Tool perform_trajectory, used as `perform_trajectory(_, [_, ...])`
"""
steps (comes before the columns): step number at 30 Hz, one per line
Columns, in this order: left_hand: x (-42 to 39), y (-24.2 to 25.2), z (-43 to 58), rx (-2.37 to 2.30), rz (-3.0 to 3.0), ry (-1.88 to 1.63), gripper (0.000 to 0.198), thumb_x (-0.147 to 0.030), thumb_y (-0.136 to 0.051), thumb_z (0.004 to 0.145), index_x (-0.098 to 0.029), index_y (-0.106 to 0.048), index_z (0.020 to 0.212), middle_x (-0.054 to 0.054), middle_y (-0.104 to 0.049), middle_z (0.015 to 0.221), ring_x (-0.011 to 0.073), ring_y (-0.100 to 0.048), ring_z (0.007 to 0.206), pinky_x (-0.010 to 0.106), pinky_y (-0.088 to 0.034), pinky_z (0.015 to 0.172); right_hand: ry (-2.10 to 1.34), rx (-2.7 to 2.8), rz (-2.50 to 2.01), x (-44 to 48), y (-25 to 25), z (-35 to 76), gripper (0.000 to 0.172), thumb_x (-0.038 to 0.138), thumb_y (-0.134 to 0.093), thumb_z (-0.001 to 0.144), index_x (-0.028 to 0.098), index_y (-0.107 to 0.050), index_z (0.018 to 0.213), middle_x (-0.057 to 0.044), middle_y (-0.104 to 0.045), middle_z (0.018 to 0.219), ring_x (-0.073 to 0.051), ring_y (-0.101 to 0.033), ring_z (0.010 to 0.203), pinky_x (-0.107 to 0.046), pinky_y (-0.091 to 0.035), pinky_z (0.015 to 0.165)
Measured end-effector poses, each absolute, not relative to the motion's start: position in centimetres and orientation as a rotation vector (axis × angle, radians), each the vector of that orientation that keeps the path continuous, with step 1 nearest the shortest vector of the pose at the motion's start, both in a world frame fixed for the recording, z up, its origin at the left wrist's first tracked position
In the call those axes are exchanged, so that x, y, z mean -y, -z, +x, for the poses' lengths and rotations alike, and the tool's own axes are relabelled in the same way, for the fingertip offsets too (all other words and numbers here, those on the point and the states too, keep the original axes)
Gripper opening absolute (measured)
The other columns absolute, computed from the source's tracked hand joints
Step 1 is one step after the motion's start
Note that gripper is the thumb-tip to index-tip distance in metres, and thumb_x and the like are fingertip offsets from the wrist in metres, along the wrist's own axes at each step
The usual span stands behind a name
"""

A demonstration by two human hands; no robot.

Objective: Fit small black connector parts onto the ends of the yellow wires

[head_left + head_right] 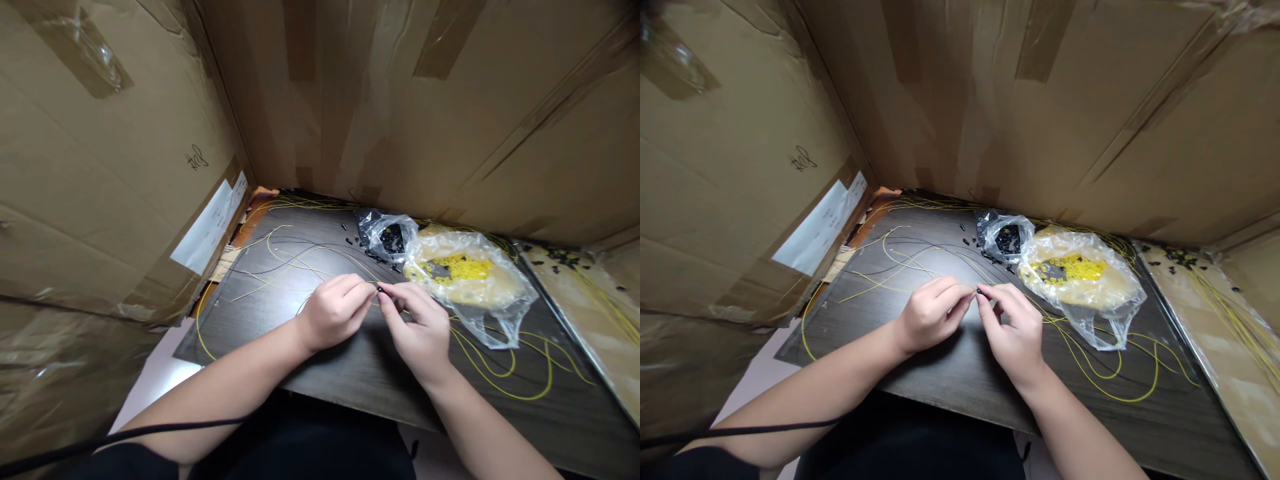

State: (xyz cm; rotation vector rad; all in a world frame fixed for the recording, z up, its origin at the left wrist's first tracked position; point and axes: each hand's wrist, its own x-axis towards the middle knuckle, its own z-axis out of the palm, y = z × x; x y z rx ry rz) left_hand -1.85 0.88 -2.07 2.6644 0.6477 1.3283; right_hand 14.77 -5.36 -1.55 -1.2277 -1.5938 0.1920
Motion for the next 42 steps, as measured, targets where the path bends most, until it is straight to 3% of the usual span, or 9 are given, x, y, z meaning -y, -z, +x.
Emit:
perform_trajectory(5, [-0.80, 2.10, -1.77, -0.678, 2.671, -1.334, 0.011, -0.015, -0.052, 0.096, -0.013, -0.063, 0.095, 0.006, -0.066, 0.081, 0.0151, -0.060, 0.073, 0.029, -0.052, 0.069, -0.202, 1.611, -1.240, 5.30, 1.49, 14.75, 0.023, 0.014, -0.063, 0.092, 0.020, -0.073, 0.111, -0.007, -0.069, 0.094, -0.015, -0.062, 0.071, -0.030, -0.053, 0.063])
perform_trajectory(11, [-0.81, 2.14, -1.78, -0.697, 2.654, -1.361, 0.009, -0.015, -0.053, 0.095, -0.013, -0.062, 0.095, 0.005, -0.067, 0.081, 0.0151, -0.061, 0.072, 0.029, -0.052, 0.069, -0.214, 1.647, -1.203, 5.38, 1.41, 14.70, 0.030, 0.011, -0.058, 0.093, 0.020, -0.071, 0.118, -0.009, -0.069, 0.101, -0.019, -0.067, 0.087, -0.031, -0.057, 0.071])
perform_trajectory(18, [-1.01, 2.16, -1.71, -0.721, 2.487, -1.341, 0.011, -0.016, -0.052, 0.097, -0.015, -0.063, 0.094, 0.005, -0.066, 0.081, 0.0138, -0.062, 0.074, 0.027, -0.053, 0.070, -0.238, 1.667, -1.226, 5.32, 1.61, 14.60, 0.035, 0.014, -0.058, 0.094, 0.020, -0.067, 0.127, -0.009, -0.067, 0.104, -0.013, -0.061, 0.071, -0.029, -0.055, 0.065])
perform_trajectory(23, [-0.94, 1.97, -1.68, -0.749, 2.446, -1.333, 0.010, -0.019, -0.057, 0.096, -0.014, -0.063, 0.101, 0.005, -0.067, 0.084, 0.0134, -0.061, 0.073, 0.027, -0.052, 0.071, -0.202, 1.633, -1.231, 5.10, 1.76, 14.88, 0.034, 0.011, -0.057, 0.094, 0.021, -0.070, 0.123, -0.008, -0.068, 0.102, -0.017, -0.065, 0.086, -0.030, -0.055, 0.073])
perform_trajectory(32, [-1.18, 2.08, -1.78, -0.746, 2.542, -1.325, 0.009, -0.019, -0.054, 0.097, -0.015, -0.061, 0.093, 0.005, -0.066, 0.083, 0.0140, -0.062, 0.073, 0.027, -0.052, 0.070, -0.195, 1.605, -1.266, 4.83, 1.64, 15.01, 0.027, 0.015, -0.059, 0.093, 0.020, -0.072, 0.117, -0.007, -0.068, 0.097, -0.015, -0.063, 0.072, -0.030, -0.054, 0.064])
perform_trajectory(42, [-1.16, 2.25, -1.48, -0.745, 2.443, -1.310, 0.010, -0.020, -0.054, 0.098, -0.015, -0.062, 0.094, 0.005, -0.066, 0.084, 0.0138, -0.062, 0.075, 0.026, -0.051, 0.071, -0.238, 1.635, -1.242, 4.88, 1.97, 14.72, 0.027, 0.014, -0.057, 0.095, 0.020, -0.071, 0.118, -0.008, -0.070, 0.102, -0.016, -0.066, 0.082, -0.030, -0.056, 0.072])
